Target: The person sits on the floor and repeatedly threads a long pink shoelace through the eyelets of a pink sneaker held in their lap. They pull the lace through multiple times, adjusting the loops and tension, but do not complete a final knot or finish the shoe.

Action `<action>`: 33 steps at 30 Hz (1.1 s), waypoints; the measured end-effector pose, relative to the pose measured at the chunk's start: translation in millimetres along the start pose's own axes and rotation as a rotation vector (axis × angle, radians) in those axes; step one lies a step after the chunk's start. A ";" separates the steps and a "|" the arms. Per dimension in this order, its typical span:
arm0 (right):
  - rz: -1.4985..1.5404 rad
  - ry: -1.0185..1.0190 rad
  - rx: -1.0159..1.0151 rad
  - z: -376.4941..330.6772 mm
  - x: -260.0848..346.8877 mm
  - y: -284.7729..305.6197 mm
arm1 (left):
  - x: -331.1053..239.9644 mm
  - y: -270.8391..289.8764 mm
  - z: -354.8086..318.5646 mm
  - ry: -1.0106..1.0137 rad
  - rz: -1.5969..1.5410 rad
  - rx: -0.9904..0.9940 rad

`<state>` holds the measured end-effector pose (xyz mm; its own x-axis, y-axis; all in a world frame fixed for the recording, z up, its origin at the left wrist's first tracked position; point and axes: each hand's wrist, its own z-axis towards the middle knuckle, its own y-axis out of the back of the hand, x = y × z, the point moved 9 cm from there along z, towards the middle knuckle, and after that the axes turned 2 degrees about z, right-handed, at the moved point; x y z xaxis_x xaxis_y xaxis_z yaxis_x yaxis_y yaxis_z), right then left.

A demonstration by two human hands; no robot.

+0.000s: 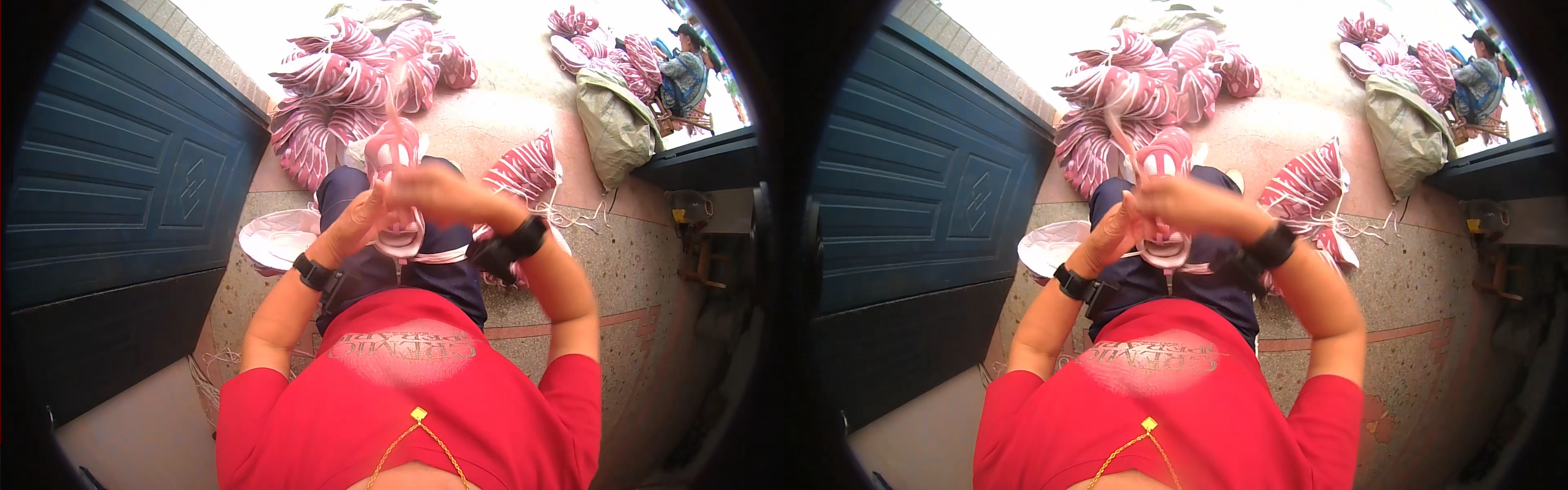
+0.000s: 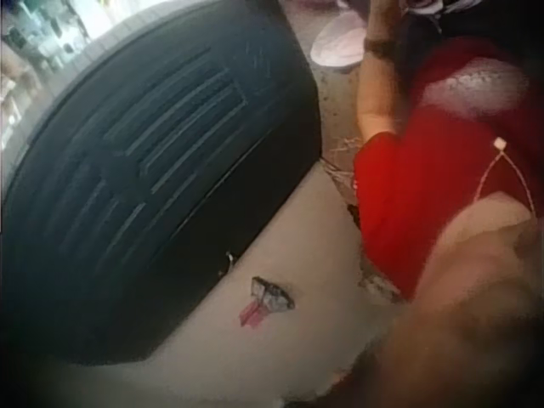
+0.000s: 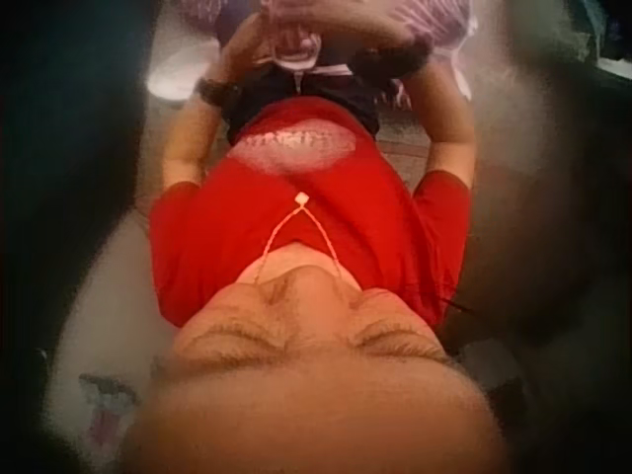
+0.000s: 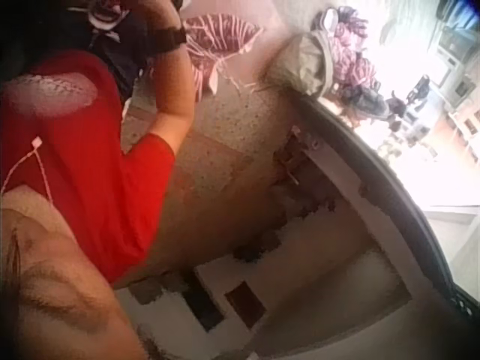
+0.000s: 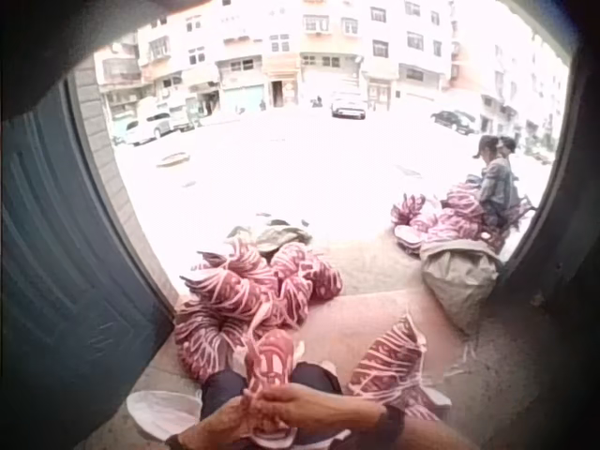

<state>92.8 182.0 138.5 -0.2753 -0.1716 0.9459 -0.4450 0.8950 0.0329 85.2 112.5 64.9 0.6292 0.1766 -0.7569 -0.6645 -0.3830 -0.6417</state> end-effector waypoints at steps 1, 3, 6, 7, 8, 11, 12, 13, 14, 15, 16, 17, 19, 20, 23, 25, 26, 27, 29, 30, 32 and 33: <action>0.223 0.040 0.038 3.6 -26.7 -24.5 | -0.7 -14.8 -0.6 0.003 -0.017 0.204; 0.363 -0.292 0.020 -4.5 -109.3 -57.3 | 19.6 13.1 -1.3 0.149 0.009 -0.112; 0.429 -0.159 0.181 -16.9 -142.0 -83.8 | 22.9 25.6 -1.0 0.257 0.178 -0.176; 0.500 -0.068 0.013 -14.8 -143.3 -62.8 | 25.7 31.7 -4.1 0.345 0.274 -0.228; 0.512 -0.114 -0.148 -17.9 -152.2 -47.3 | 16.5 23.6 -0.2 0.285 0.459 -0.126; 0.931 -0.085 -0.275 -4.0 -145.0 -14.8 | 3.7 -11.6 7.9 0.052 0.949 0.033; 1.109 -0.027 -0.202 5.1 -132.6 -11.7 | 10.1 -19.8 5.8 0.095 1.021 0.089; 1.237 0.020 -0.280 11.4 -126.7 5.1 | 19.7 -22.6 4.8 0.192 1.062 0.109; 1.388 0.134 -0.240 19.3 -111.9 17.4 | 28.4 -24.4 1.7 0.283 1.090 0.128; 1.595 0.230 -0.259 23.7 -103.0 41.2 | 32.5 -26.7 -1.7 0.325 1.094 0.151; 1.489 0.335 -0.406 15.9 -98.2 74.4 | 34.9 -23.9 -6.2 0.383 1.035 0.114; 1.437 0.425 -0.493 5.1 -90.9 105.2 | 37.1 -20.3 -11.7 0.440 0.977 0.078; 1.231 0.499 -0.673 -27.3 -76.0 160.3 | 40.7 -15.4 -20.6 0.521 0.861 0.047; 1.167 0.571 -0.694 -45.1 -61.0 181.8 | 38.8 -17.3 -19.8 0.477 0.833 0.049; 0.959 0.599 -0.856 -92.3 -17.3 221.6 | 41.6 -24.3 -15.2 0.436 0.755 0.117; 0.773 0.645 -0.878 -115.2 16.3 227.0 | 43.8 -38.8 -5.9 0.373 0.695 0.249; 0.664 0.649 -0.851 -120.3 28.6 224.0 | 36.8 -32.5 2.0 0.329 0.732 0.193; 0.568 0.677 -0.883 -126.0 34.6 222.1 | 25.6 -26.7 12.1 0.258 0.737 0.161; 0.217 0.376 -0.961 -112.9 13.0 213.4 | 0.3 -4.8 27.1 0.168 0.771 0.011; 0.050 0.301 -0.961 -103.3 0.5 205.2 | -14.4 11.6 31.5 0.147 0.802 -0.105; -0.526 0.280 -1.209 -101.6 -11.2 191.2 | -17.8 33.8 31.7 0.272 0.485 -0.220; -0.815 0.302 -1.278 -92.4 -14.1 172.7 | -21.2 37.2 30.3 0.264 0.457 -0.233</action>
<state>98.6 377.1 160.7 -0.0813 -0.8261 0.5576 0.6602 0.3745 0.6511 34.9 122.1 53.3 0.3985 -0.2744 -0.8752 -0.8050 -0.5620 -0.1903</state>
